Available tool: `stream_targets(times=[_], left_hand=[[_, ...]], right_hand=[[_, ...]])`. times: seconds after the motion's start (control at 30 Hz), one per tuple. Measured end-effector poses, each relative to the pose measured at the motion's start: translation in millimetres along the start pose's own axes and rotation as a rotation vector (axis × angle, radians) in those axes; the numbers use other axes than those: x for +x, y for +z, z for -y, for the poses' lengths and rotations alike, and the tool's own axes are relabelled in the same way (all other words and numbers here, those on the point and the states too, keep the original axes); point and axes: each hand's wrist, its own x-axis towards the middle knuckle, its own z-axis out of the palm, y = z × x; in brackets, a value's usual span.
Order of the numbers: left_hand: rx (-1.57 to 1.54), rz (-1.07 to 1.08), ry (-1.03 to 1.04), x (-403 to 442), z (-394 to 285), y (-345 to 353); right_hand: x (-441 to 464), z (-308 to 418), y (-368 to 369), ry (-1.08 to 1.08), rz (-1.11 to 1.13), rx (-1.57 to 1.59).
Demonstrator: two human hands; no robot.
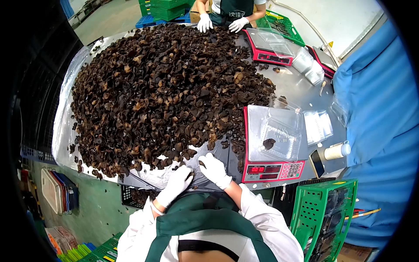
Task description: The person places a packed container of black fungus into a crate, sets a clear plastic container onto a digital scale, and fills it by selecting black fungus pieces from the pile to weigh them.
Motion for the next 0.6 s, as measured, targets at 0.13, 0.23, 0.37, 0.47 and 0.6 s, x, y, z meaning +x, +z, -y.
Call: stream_targets(times=[0.13, 0.23, 0.37, 0.47, 0.6], left_hand=[[-0.273, -0.068, -0.131, 9.7, -19.6, -31.0], [-0.243, -0.165, 0.032, 23.8, -40.1, -51.1], [-0.293, -0.263, -0.065, 29.6, -41.7, -62.4], [-0.303, -0.313, -0.167, 17.6, -25.7, -49.7], [-0.19, 0.048, 0.183, 5.5, -9.4, -15.6]], right_hand=[[3.8, 4.1, -17.8, 0.604, 0.362, 1.2], [-3.4, 14.2, -9.7, 0.777, 0.459, 2.108], [-3.0, 10.0, -22.8, 0.768, 0.324, 2.299], [2.0, 15.2, -100.6, 0.625, 0.003, 2.059], [-11.5, -14.0, -188.0, 0.547, -0.576, 1.494]])
